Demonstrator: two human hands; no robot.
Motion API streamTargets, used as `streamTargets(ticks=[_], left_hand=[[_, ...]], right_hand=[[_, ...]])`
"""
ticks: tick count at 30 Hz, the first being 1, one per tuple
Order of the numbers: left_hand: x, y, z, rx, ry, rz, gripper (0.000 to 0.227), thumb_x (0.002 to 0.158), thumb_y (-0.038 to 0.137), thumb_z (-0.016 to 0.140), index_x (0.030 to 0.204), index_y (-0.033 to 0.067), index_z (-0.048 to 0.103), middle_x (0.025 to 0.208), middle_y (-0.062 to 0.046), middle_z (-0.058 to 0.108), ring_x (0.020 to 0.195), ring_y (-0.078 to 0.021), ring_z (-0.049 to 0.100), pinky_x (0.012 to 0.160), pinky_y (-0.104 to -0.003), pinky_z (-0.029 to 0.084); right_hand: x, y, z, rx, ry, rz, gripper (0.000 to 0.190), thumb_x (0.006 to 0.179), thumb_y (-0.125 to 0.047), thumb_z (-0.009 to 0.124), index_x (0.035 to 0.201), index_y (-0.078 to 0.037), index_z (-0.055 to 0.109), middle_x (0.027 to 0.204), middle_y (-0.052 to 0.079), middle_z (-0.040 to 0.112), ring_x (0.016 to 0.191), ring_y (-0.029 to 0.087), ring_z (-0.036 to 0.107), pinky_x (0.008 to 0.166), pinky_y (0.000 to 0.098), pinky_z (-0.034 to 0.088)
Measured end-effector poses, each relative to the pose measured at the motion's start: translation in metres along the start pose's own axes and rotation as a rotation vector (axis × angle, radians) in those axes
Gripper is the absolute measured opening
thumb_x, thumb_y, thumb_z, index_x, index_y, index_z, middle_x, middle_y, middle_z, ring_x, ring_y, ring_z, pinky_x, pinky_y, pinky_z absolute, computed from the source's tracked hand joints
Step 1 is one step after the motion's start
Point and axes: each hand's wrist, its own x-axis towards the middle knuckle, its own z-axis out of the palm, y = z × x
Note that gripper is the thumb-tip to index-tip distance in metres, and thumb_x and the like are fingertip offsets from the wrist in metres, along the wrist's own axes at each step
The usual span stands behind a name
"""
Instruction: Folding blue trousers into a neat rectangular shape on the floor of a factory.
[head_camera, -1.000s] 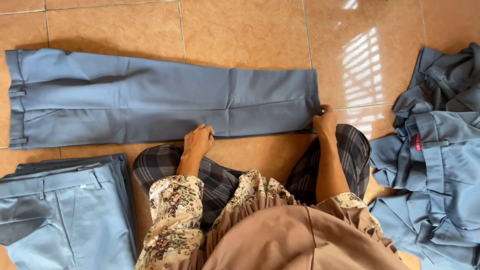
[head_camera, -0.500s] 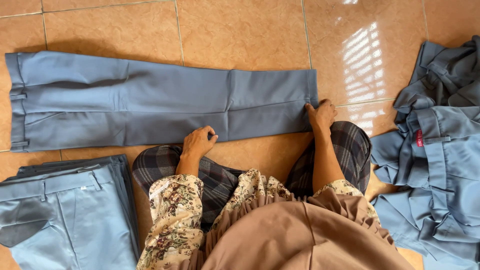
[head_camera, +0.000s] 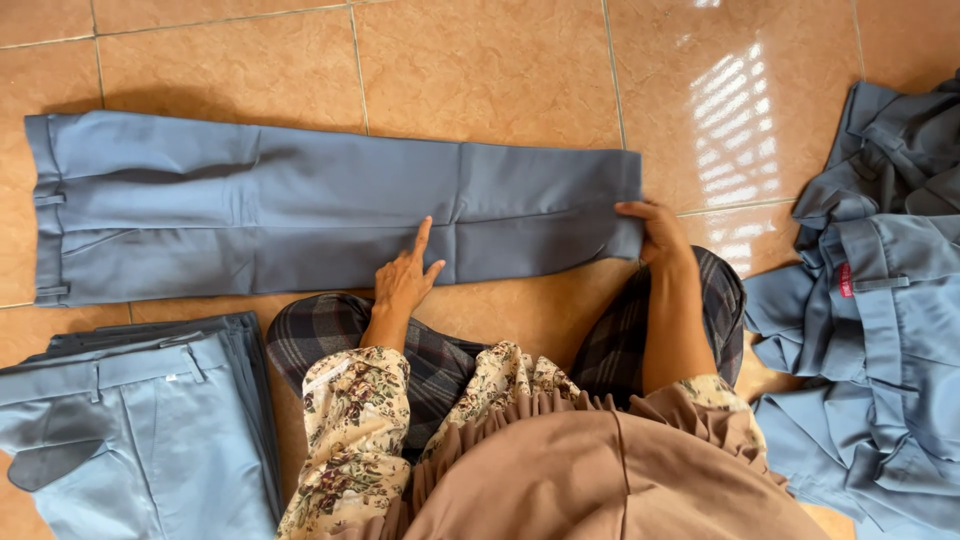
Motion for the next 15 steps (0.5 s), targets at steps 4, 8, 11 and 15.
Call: streamTargets(ticks=[4,8,11,15], left_hand=[[0.005,0.004,0.007,0.042,0.009,0.014,0.075,0.104,0.051,0.046,0.165,0.0348,0.005,0.114,-0.024,0.068,0.100,-0.0462,0.072,0.089,-0.057,0.055],[0.025,0.007,0.031,0.190,0.165,0.079,0.074,0.101,0.054,0.049,0.163,0.0334,0.016,0.112,-0.020,0.066,0.098,-0.0401,0.071,0.083,-0.051,0.056],[0.049,0.012,0.060,0.279,0.362,0.185,0.073,0.095,0.055,0.059,0.158,0.0298,0.035,0.116,-0.015,0.058,0.103,-0.0351,0.063,0.080,-0.046,0.053],[0.058,0.045,0.074,0.262,0.374,0.276,0.073,0.092,0.057,0.061,0.155,0.0270,0.041,0.143,-0.018,0.044,0.134,-0.0373,0.044,0.097,-0.049,0.045]], right_hand=[[-0.027,-0.020,-0.014,0.187,-0.119,-0.093,0.057,0.078,-0.004,0.074,0.134,-0.007,0.064,0.114,0.009,0.073,0.099,0.027,0.076,0.085,0.0333,0.061],[-0.028,-0.026,-0.019,0.241,-0.138,-0.116,0.059,0.079,-0.003,0.072,0.137,-0.012,0.064,0.119,0.008,0.072,0.105,0.028,0.074,0.090,0.0357,0.060],[-0.030,-0.035,-0.017,0.235,-0.077,-0.159,0.062,0.077,-0.003,0.073,0.137,-0.016,0.066,0.114,0.007,0.074,0.100,0.029,0.076,0.087,0.0367,0.062],[-0.013,-0.041,-0.020,-0.010,0.152,-0.303,0.059,0.070,-0.001,0.075,0.126,-0.017,0.072,0.095,0.000,0.070,0.084,0.018,0.076,0.069,0.0254,0.064]])
